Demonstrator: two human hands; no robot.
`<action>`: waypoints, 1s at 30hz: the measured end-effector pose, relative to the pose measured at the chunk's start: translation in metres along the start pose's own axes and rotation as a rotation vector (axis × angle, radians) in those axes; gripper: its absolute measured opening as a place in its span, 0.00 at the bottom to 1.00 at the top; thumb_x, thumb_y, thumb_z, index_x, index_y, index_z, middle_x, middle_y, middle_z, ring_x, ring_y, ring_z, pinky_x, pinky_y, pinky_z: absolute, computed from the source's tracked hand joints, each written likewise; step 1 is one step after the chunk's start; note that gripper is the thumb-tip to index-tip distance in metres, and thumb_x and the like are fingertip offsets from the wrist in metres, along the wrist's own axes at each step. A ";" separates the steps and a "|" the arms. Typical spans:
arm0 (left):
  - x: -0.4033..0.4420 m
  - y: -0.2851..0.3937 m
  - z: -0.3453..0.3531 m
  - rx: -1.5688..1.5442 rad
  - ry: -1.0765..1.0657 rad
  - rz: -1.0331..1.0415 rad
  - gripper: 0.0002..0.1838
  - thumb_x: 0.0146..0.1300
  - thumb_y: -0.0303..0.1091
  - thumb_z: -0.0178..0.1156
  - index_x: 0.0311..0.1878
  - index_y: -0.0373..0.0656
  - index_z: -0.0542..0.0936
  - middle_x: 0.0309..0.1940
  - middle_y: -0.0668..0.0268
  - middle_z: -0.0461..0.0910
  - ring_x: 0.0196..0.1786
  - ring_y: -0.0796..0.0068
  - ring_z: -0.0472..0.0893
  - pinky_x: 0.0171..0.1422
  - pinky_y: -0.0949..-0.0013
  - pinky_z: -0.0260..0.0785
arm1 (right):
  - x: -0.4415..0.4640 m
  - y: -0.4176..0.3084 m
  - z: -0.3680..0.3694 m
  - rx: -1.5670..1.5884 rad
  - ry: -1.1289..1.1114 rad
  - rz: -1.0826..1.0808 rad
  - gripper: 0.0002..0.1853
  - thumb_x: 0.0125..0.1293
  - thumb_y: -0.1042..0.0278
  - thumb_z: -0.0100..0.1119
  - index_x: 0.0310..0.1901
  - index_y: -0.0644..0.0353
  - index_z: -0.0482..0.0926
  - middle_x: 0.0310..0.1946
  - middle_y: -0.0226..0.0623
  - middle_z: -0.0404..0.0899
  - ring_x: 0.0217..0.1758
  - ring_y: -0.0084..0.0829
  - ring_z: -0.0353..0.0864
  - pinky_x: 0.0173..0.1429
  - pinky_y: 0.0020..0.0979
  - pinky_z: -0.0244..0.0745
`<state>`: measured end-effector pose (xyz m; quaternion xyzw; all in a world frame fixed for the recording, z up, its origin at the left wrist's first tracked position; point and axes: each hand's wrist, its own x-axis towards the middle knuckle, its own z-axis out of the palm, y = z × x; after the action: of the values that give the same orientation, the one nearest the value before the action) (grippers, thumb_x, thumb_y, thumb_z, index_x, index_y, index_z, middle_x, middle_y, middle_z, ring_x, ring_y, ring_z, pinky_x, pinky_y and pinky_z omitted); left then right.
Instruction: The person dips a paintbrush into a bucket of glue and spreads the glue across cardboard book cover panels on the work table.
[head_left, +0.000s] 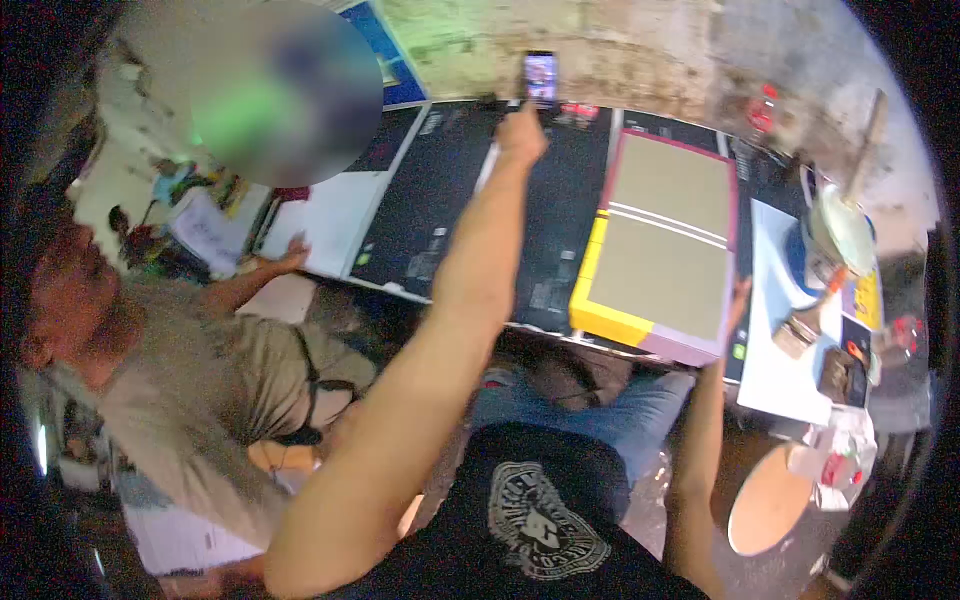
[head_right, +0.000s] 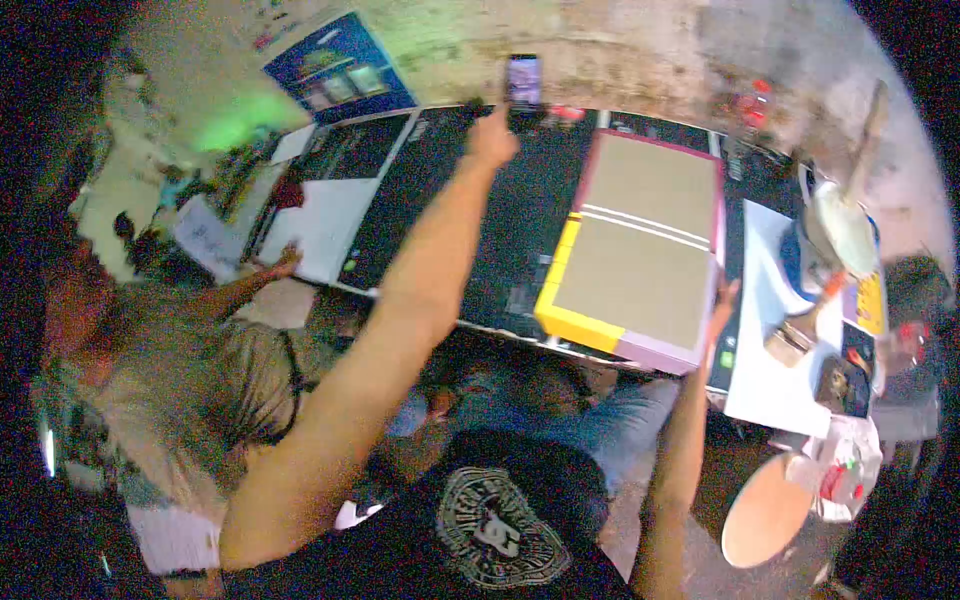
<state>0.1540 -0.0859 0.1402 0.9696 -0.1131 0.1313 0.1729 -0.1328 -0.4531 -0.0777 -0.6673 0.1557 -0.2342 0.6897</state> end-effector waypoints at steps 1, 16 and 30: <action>0.007 0.003 0.009 -0.031 0.027 -0.012 0.18 0.52 0.27 0.58 0.49 0.40 0.79 0.40 0.45 0.81 0.47 0.49 0.81 0.53 0.54 0.74 | 0.006 0.001 -0.004 0.005 0.001 0.003 0.34 0.75 0.44 0.32 0.71 0.63 0.53 0.62 0.40 0.65 0.61 0.34 0.69 0.71 0.37 0.58; 0.016 -0.025 0.035 0.019 -0.042 0.146 0.15 0.51 0.34 0.58 0.43 0.40 0.82 0.41 0.49 0.82 0.46 0.55 0.82 0.51 0.56 0.75 | 0.008 -0.007 -0.008 0.005 0.075 0.041 0.35 0.75 0.43 0.33 0.71 0.63 0.53 0.64 0.40 0.63 0.64 0.35 0.66 0.72 0.37 0.56; -0.038 0.045 0.097 -0.436 -0.221 -0.009 0.20 0.55 0.43 0.51 0.45 0.39 0.79 0.47 0.51 0.79 0.50 0.56 0.79 0.54 0.59 0.71 | 0.013 0.020 -0.016 0.036 0.063 0.078 0.35 0.74 0.42 0.33 0.71 0.63 0.53 0.67 0.41 0.60 0.66 0.36 0.64 0.72 0.38 0.55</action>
<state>0.1275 -0.1559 0.0556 0.9182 -0.1529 -0.0040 0.3653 -0.1284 -0.4734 -0.0975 -0.6403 0.1989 -0.2311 0.7050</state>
